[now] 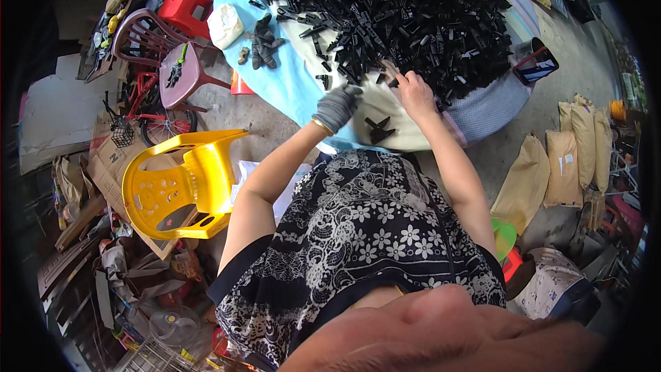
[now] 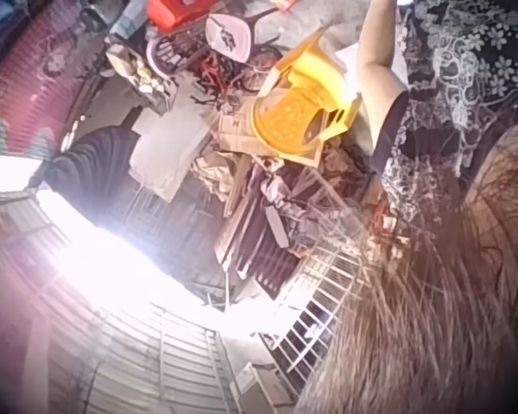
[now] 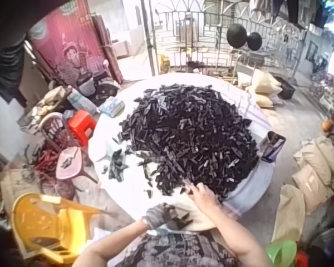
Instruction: The person takes black plastic pieces from a pile on the table, assembles them together by hand, and arranges the assembled parts on the table.
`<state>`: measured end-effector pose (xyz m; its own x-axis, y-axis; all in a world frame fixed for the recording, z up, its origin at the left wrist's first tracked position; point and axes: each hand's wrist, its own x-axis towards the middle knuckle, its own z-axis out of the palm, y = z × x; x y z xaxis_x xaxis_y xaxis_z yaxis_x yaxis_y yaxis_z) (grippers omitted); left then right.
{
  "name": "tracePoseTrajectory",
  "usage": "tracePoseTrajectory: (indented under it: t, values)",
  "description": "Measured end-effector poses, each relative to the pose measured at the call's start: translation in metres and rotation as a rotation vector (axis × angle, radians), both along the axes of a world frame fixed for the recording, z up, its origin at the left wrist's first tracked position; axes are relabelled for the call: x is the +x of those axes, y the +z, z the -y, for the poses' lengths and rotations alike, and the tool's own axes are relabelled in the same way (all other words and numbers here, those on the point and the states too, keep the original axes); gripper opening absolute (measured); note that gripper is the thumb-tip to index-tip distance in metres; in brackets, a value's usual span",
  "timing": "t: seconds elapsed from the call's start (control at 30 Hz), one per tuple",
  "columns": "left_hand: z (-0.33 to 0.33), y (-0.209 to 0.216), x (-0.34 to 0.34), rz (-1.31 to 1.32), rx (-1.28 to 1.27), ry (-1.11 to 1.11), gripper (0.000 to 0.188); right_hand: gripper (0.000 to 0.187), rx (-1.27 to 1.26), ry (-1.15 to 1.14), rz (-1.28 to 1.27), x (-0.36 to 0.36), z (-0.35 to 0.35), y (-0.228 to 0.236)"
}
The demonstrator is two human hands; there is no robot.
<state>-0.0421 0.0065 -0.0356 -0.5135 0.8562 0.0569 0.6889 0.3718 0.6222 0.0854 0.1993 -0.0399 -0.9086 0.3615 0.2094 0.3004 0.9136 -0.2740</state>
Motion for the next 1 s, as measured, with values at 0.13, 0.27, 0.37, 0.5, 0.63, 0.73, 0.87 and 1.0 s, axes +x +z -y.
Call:
tracePoseTrajectory:
  t: [0.13,0.27,0.37,0.5,0.63,0.73,0.87,1.0]
  values:
    - [-0.010,0.001,-0.040,-0.358,-0.116,0.056,0.026,0.014,-0.077,0.016,-0.024,0.007,0.007,0.003]
    - [-0.021,-0.005,-0.061,-0.419,-0.265,-0.026,0.028,0.014,-0.180,0.125,-0.079,0.014,0.018,0.000]
    - [-0.027,-0.006,-0.068,-0.472,-0.319,-0.069,0.025,0.013,-0.232,0.145,-0.104,0.016,0.027,-0.009]
    - [-0.027,0.003,-0.068,-0.524,-0.343,-0.187,0.032,0.015,-0.366,0.084,-0.215,0.019,0.035,-0.006]
    - [-0.019,0.008,-0.058,-0.390,-0.391,-0.223,0.033,0.016,-0.390,0.036,-0.140,0.021,0.035,-0.010]
    - [-0.012,-0.001,-0.038,-0.279,-0.168,-0.184,0.030,0.014,-0.426,0.029,-0.099,0.022,0.037,-0.011]
    - [-0.014,0.026,0.000,-0.241,-0.205,-0.194,0.022,0.011,-0.305,0.105,-0.152,0.019,0.037,-0.006]
    - [-0.018,0.025,0.007,-0.073,-0.285,-0.155,0.022,0.008,-0.370,0.052,-0.032,0.011,0.033,-0.001]
